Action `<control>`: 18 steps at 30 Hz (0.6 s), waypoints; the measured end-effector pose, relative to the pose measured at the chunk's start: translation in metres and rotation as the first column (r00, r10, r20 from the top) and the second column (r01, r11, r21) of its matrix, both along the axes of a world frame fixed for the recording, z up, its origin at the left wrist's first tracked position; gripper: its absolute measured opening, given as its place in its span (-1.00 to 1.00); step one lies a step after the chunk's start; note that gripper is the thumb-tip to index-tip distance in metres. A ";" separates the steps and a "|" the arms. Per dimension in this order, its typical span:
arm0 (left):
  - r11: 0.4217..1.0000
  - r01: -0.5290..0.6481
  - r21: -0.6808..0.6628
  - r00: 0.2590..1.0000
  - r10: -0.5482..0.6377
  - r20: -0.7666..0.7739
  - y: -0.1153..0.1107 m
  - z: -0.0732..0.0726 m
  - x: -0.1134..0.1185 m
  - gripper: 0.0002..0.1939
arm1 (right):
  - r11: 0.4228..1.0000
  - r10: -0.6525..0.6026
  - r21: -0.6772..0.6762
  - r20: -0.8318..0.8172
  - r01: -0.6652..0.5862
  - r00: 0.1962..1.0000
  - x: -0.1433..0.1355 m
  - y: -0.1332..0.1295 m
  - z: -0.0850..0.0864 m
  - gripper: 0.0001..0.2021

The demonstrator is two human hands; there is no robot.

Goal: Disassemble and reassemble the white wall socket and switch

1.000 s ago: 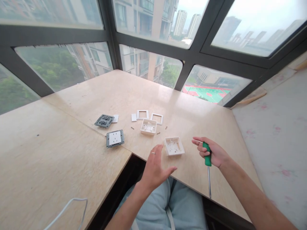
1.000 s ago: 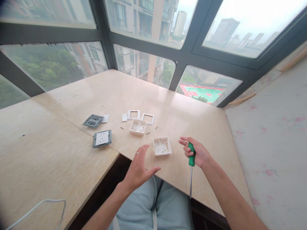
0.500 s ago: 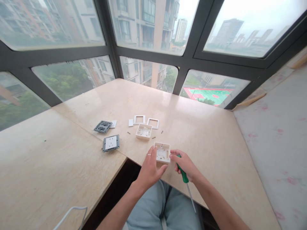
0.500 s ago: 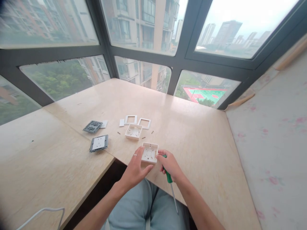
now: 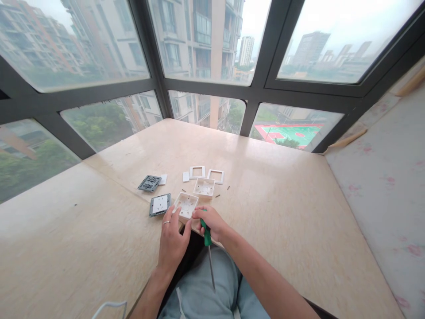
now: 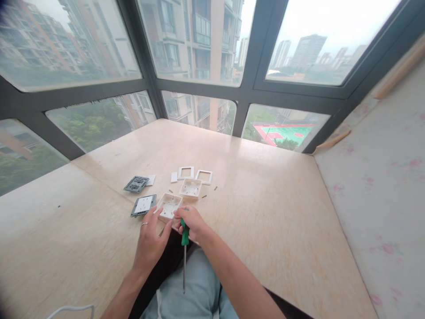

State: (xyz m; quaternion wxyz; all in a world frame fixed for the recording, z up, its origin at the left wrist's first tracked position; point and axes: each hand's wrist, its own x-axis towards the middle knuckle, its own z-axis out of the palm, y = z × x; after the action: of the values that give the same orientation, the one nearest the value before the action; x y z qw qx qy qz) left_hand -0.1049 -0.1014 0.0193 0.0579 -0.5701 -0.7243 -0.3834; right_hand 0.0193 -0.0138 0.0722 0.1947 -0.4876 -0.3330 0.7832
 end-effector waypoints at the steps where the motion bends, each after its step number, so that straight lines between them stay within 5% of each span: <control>1: 0.999 -0.002 0.034 1.000 0.002 -0.007 -0.001 0.004 -0.001 -0.59 | 0.999 -0.026 -0.022 -0.032 0.026 0.999 -0.004 0.003 -0.001 -0.85; 7: 0.986 0.031 0.165 0.997 -0.043 0.071 -0.007 0.023 0.020 -0.74 | 0.963 -0.265 -0.052 -0.035 0.263 0.964 0.038 0.057 -0.009 -0.78; 11: 0.964 0.245 0.101 0.960 -0.256 0.116 -0.002 0.022 0.055 -0.71 | 0.909 -0.416 0.063 0.078 0.411 0.906 0.085 0.105 -0.011 -0.64; 18: 0.887 0.436 -0.149 0.899 -0.422 0.120 0.033 0.000 0.096 -0.62 | 0.833 -0.472 0.446 0.261 0.328 0.842 0.099 0.139 -0.042 -0.63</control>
State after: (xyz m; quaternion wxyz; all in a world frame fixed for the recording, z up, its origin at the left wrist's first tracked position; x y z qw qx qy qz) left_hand -0.0092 -0.0685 0.0189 -0.1083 -0.7023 -0.6125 -0.3462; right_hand 0.1180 0.1255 0.0306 0.3840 -0.6346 -0.3981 0.5398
